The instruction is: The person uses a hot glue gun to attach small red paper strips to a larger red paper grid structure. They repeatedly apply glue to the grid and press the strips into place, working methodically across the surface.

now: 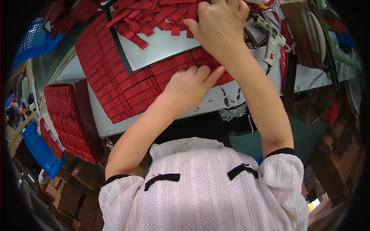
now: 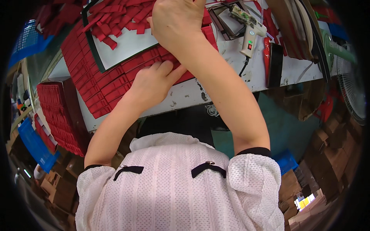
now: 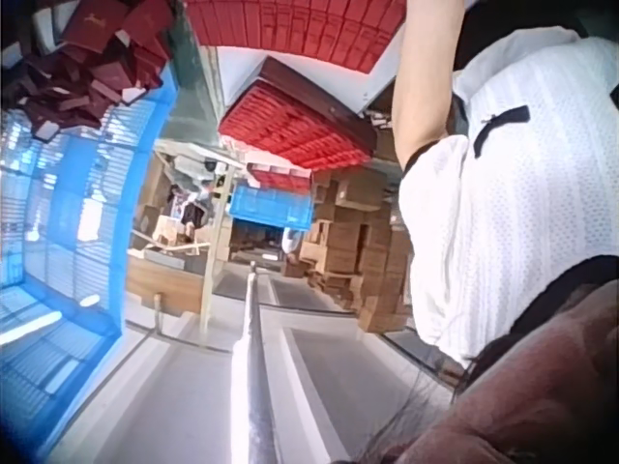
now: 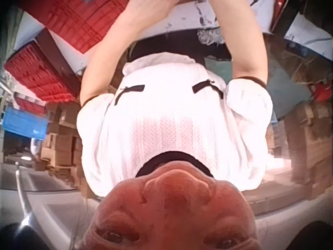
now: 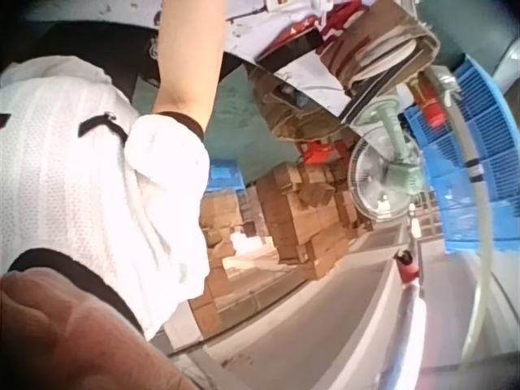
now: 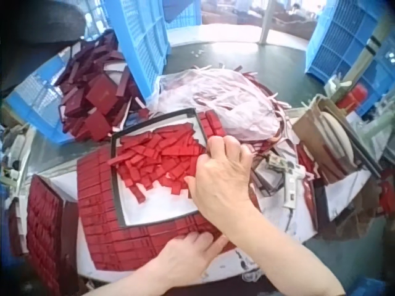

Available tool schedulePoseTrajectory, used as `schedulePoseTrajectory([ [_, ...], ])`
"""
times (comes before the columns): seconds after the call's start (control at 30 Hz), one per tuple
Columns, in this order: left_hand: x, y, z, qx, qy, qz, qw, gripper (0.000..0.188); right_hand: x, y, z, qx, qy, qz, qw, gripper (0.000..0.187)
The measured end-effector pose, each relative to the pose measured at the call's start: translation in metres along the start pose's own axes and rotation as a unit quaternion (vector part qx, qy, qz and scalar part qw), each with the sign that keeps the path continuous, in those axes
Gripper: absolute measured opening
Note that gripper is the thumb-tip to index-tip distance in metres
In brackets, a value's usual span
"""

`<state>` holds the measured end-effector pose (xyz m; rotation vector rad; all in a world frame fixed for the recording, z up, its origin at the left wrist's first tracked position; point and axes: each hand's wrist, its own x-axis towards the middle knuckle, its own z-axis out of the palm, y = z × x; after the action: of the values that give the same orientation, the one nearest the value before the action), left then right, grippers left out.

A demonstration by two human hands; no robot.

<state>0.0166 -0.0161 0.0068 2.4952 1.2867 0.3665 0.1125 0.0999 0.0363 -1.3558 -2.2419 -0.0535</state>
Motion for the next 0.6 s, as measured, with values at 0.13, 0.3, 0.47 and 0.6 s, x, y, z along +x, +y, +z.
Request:
schedulePoseTrajectory([
  [0.13, -0.019, -0.003, 0.005, -0.069, 0.077, -0.006, 0.995, 0.04, -0.005, -0.003, 0.011, 0.006, 0.001, 0.029, 1.0, 0.023],
  [0.3, -0.012, 0.002, -0.025, -0.401, 0.198, -0.221, 0.867, 0.025, -0.012, 0.003, -0.004, 0.119, 0.011, -0.007, 0.993, 0.02],
  [0.47, 0.005, -0.008, -0.062, -0.721, 0.172, -0.321, 0.59, 0.022, -0.038, 0.016, -0.029, 0.069, 0.187, -0.205, 0.958, 0.017],
  [0.6, 0.011, 0.006, -0.059, -0.625, 0.125, -0.311, 0.705, 0.019, -0.063, 0.024, -0.037, 0.042, 0.197, -0.18, 0.963, 0.019],
])
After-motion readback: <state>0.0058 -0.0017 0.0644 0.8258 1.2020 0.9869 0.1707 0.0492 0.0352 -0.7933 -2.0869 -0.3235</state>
